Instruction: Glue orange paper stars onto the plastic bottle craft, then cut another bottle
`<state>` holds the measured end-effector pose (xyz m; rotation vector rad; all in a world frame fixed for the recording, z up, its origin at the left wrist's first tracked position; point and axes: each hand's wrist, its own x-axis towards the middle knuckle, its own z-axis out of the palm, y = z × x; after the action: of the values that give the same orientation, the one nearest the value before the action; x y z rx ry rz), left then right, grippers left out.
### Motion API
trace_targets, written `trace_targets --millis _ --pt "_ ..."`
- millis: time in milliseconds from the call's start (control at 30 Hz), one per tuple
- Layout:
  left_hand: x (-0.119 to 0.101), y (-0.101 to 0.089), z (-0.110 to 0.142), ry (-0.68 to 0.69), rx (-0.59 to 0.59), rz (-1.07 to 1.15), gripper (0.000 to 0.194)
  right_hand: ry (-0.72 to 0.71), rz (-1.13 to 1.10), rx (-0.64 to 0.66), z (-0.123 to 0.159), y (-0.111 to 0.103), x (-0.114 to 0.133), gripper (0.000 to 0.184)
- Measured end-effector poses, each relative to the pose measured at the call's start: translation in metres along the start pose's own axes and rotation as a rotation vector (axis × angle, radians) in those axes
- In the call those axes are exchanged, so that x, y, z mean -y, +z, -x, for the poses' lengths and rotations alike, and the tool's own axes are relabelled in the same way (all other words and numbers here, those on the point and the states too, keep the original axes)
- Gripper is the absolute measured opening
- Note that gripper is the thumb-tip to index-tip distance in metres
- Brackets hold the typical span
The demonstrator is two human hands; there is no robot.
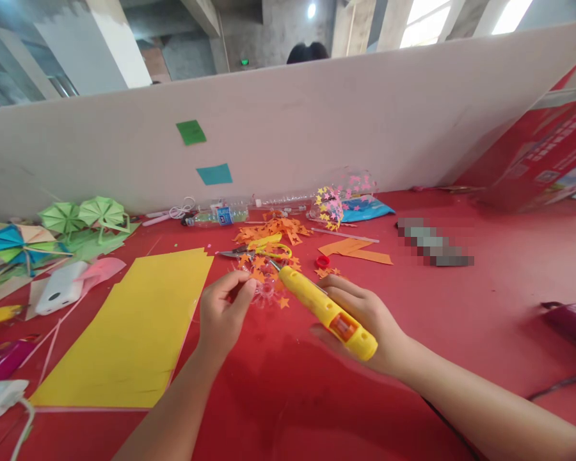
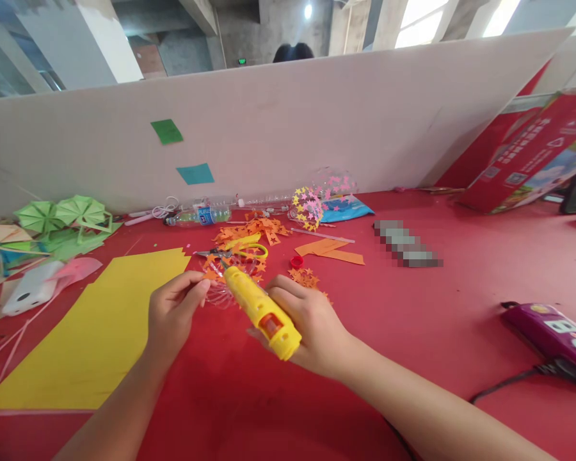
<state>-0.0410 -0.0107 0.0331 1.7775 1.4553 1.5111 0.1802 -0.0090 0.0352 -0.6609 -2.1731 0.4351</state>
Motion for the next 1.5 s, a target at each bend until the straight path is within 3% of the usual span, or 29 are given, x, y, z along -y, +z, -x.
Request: trace_targets --millis 400,600,1500 --pt "-0.0042 0.0079 0.0059 -0.089 0.086 0.100 0.021 0.031 0.010 0.047 0.0003 0.0025 0.0052 0.026" --pt "-0.0039 0.0076 0.0074 -0.133 0.087 0.157 0.021 0.123 0.020 0.030 0.0025 0.0029 0.0041 0.030" --pt "-0.0051 0.0077 0.0072 -0.157 0.094 0.162 0.021 0.212 -0.044 0.100 0.0026 0.0038 0.0042 0.030"
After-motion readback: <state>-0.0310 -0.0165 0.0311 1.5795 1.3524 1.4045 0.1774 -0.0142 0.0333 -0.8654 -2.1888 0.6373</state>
